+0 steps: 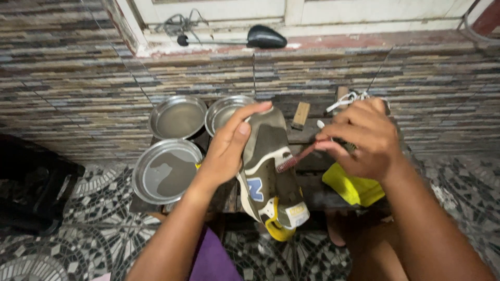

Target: Using a toothbrush to clean the midsole and side details of a sneaker with water or cleaning solution.

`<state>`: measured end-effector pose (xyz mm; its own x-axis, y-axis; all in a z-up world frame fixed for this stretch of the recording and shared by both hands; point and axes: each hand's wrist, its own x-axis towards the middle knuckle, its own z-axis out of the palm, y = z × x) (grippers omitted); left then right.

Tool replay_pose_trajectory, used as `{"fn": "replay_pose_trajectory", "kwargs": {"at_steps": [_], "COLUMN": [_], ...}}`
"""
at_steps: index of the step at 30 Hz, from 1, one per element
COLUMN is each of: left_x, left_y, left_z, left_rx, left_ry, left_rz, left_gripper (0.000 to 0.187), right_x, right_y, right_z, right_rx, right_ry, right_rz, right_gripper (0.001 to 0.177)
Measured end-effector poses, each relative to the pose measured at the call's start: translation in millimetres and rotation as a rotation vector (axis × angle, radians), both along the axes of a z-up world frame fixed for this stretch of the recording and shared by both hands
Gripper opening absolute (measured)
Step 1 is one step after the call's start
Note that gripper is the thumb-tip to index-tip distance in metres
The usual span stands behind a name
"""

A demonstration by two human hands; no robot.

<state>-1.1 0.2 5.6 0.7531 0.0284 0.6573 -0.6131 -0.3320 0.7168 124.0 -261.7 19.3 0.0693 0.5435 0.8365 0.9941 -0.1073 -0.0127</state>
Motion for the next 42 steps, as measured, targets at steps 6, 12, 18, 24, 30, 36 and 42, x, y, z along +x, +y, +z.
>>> {"fn": "replay_pose_trajectory", "kwargs": {"at_steps": [6,12,18,24,30,36,42], "left_x": [-22,-36,-43,-46,-39,-32,-28], "left_y": [2,18,67,90,104,124,124], "left_z": [2,-8,-38,-49,-60,-71,-75], "left_rx": [-0.106,-0.319,-0.25,-0.302,-0.446,-0.514,-0.575], "left_ry": [0.128,0.135,0.187,0.126,0.174,0.197,0.179], "left_rz": [-0.136,-0.456,-0.314,-0.352,-0.235,-0.198,-0.193], "left_gripper": [0.053,0.038,0.083,0.09,0.082,0.09,0.088], "right_x": [9,-7,-17,17,64,75,94], "right_y": [-19,-7,19,67,146,185,205], "right_z": [-7,-22,-26,-52,-105,-143,-178], "right_rx": [0.096,0.099,-0.028,-0.224,-0.5,-0.478,-0.38], "right_ry": [0.086,0.356,0.556,0.356,0.309,0.214,0.109], "right_rz": [-0.14,-0.178,-0.131,-0.32,-0.629,-0.673,-0.721], "right_gripper": [0.009,0.002,0.008,0.015,0.022,0.024,0.02]}}
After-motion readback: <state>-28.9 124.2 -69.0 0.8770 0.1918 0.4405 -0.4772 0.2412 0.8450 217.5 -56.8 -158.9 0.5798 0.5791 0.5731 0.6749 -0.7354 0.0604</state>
